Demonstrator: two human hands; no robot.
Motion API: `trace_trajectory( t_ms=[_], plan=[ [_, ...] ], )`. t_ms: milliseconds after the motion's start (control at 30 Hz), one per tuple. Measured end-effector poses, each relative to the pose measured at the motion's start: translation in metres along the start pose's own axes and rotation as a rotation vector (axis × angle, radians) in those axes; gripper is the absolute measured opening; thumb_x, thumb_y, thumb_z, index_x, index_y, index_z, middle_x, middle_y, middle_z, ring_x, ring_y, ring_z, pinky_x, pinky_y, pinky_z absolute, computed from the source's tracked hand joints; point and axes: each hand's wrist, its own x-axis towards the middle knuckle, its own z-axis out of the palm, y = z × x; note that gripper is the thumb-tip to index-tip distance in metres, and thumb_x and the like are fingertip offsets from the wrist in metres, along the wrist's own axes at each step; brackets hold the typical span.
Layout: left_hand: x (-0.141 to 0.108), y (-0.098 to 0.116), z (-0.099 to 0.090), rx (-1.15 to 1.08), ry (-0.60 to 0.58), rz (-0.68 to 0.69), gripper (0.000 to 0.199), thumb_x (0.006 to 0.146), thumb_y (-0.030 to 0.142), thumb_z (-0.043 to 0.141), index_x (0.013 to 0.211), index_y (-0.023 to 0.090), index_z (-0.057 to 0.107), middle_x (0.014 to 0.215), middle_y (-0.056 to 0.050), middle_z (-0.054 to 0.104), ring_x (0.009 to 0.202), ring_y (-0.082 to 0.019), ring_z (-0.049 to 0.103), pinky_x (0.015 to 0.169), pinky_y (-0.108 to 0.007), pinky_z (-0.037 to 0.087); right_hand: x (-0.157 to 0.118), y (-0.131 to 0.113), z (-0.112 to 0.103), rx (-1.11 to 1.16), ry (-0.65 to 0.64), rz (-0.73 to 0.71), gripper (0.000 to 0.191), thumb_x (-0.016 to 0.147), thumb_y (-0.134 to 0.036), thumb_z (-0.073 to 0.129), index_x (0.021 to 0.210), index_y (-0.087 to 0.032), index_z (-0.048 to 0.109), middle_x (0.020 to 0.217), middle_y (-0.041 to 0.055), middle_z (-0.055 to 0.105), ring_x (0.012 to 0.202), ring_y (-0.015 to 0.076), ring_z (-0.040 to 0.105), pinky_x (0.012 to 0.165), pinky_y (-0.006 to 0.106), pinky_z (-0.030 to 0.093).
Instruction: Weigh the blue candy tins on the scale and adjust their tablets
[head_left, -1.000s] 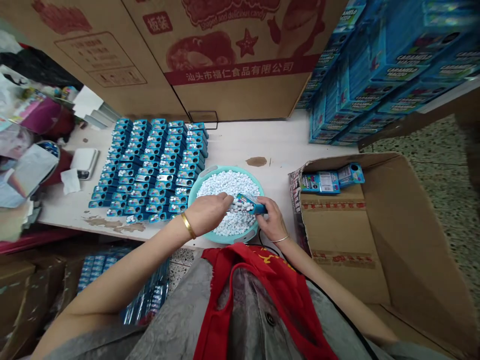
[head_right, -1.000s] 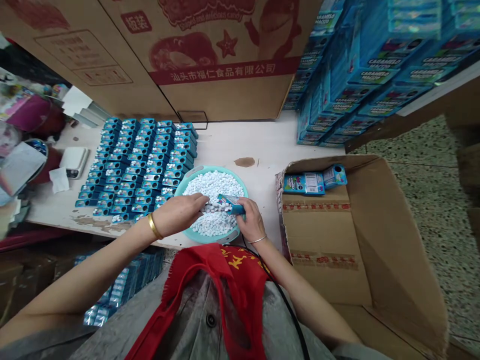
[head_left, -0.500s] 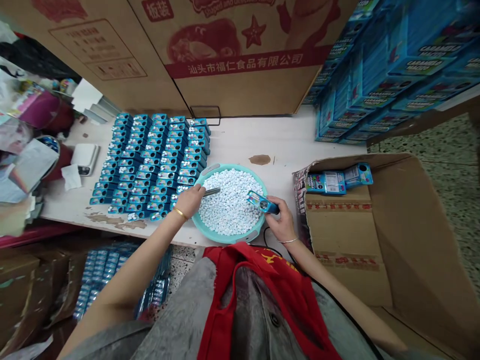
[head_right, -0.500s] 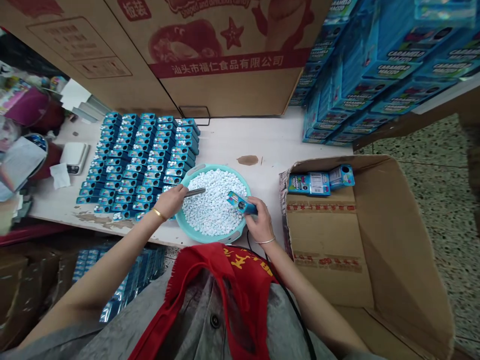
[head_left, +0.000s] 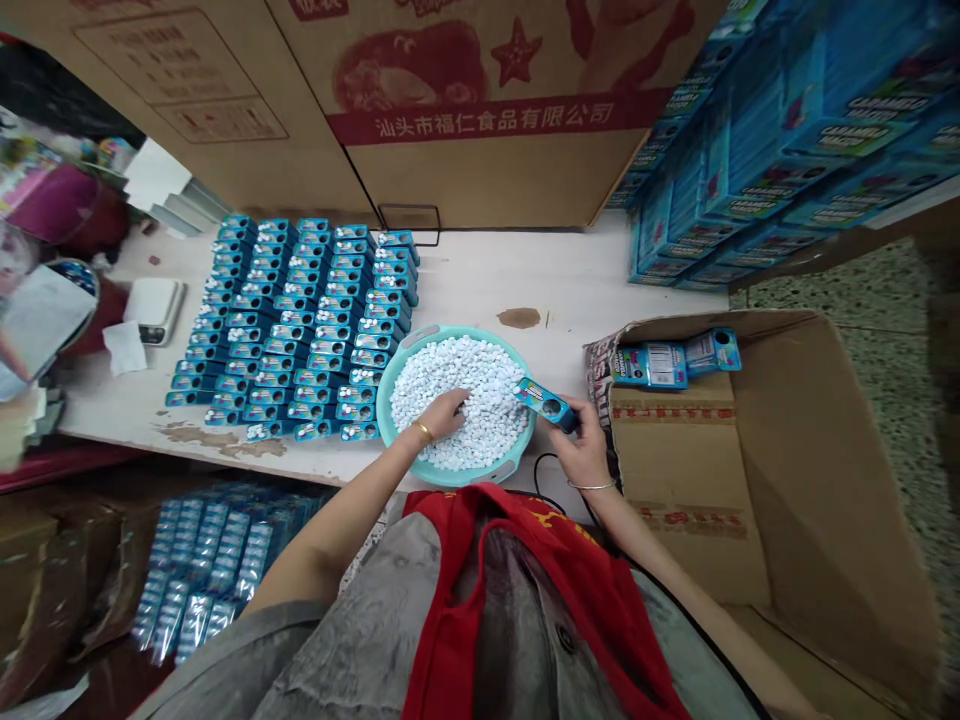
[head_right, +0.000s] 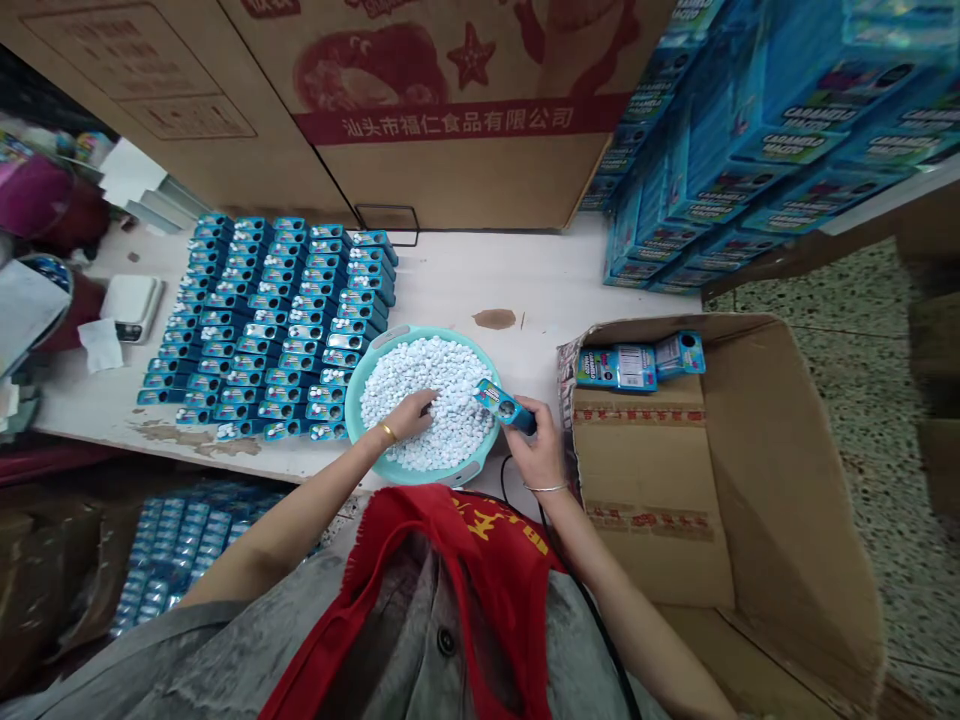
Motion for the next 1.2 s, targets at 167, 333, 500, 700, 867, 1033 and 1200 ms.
trace_trajectory(
  t_ms=[167, 333, 500, 700, 867, 1033, 1200],
  plan=[
    [-0.033, 0.01, -0.035, -0.076, 0.028, 0.061, 0.027, 0.083, 0.02, 0.05, 0.11, 0.014, 0.051, 0.105, -0.009, 0.06, 0.091, -0.018, 0.057, 0.084, -0.031, 0.045, 0.001, 0.001, -0.001, -0.022, 0.007, -0.009, 0.03, 0.077, -0.024, 0.06, 0.106, -0.021, 0.054, 0.103, 0.0067, 0.063, 0.096, 0.0225, 0.06, 0.086, 0.04, 0.048],
    [-0.061, 0.036, -0.091, -0.064, 0.045, 0.144, 0.023, 0.086, 0.024, 0.049, 0.108, 0.015, 0.051, 0.103, -0.009, 0.059, 0.093, -0.018, 0.055, 0.085, -0.033, 0.044, 0.004, -0.002, 0.005, -0.05, -0.023, -0.067, 0.034, 0.074, -0.016, 0.055, 0.108, -0.021, 0.053, 0.108, 0.0087, 0.061, 0.102, 0.025, 0.058, 0.091, 0.045, 0.046],
    [-0.065, 0.079, -0.131, 0.14, -0.073, 0.207, 0.021, 0.087, 0.019, 0.044, 0.106, 0.014, 0.051, 0.101, -0.01, 0.059, 0.094, -0.021, 0.056, 0.082, -0.034, 0.046, 0.005, -0.009, 0.016, -0.057, -0.084, -0.14, 0.038, 0.071, -0.011, 0.051, 0.107, -0.023, 0.052, 0.111, 0.0095, 0.06, 0.107, 0.0259, 0.055, 0.096, 0.048, 0.043],
    [-0.065, 0.135, -0.147, 0.541, -0.175, 0.051, 0.026, 0.086, 0.007, 0.036, 0.107, 0.013, 0.052, 0.101, -0.011, 0.057, 0.073, -0.016, 0.06, 0.063, -0.029, 0.046, 0.001, -0.014, 0.029, -0.025, -0.146, -0.177, 0.038, 0.072, -0.011, 0.05, 0.108, -0.024, 0.052, 0.114, 0.009, 0.059, 0.11, 0.0257, 0.054, 0.098, 0.049, 0.043],
    [-0.076, 0.158, -0.154, 0.628, -0.161, 0.015, 0.034, 0.09, 0.006, 0.033, 0.121, 0.014, 0.046, 0.097, -0.011, 0.059, 0.07, -0.016, 0.061, 0.057, -0.027, 0.043, -0.003, -0.012, 0.036, 0.023, -0.175, -0.145, 0.037, 0.073, -0.012, 0.05, 0.108, -0.023, 0.052, 0.112, 0.0088, 0.059, 0.109, 0.0247, 0.055, 0.099, 0.047, 0.042],
    [-0.085, 0.132, -0.159, 0.451, -0.079, 0.001, 0.019, 0.088, 0.012, 0.043, 0.102, 0.014, 0.055, 0.093, -0.008, 0.058, 0.077, -0.019, 0.06, 0.066, -0.031, 0.047, -0.002, -0.011, 0.035, 0.099, -0.215, -0.086, 0.032, 0.077, -0.018, 0.054, 0.108, -0.024, 0.052, 0.108, 0.007, 0.06, 0.105, 0.0235, 0.057, 0.095, 0.044, 0.044],
    [-0.088, 0.092, -0.123, -0.038, 0.129, 0.191, 0.065, 0.079, 0.04, 0.065, 0.132, 0.016, 0.036, 0.127, -0.015, 0.043, 0.111, -0.024, 0.05, 0.089, -0.034, 0.046, -0.012, -0.022, 0.044, 0.258, -0.384, -0.05, 0.031, 0.078, -0.03, 0.063, 0.106, -0.024, 0.052, 0.101, 0.0034, 0.061, 0.094, 0.0211, 0.059, 0.086, 0.04, 0.049]
  ],
)
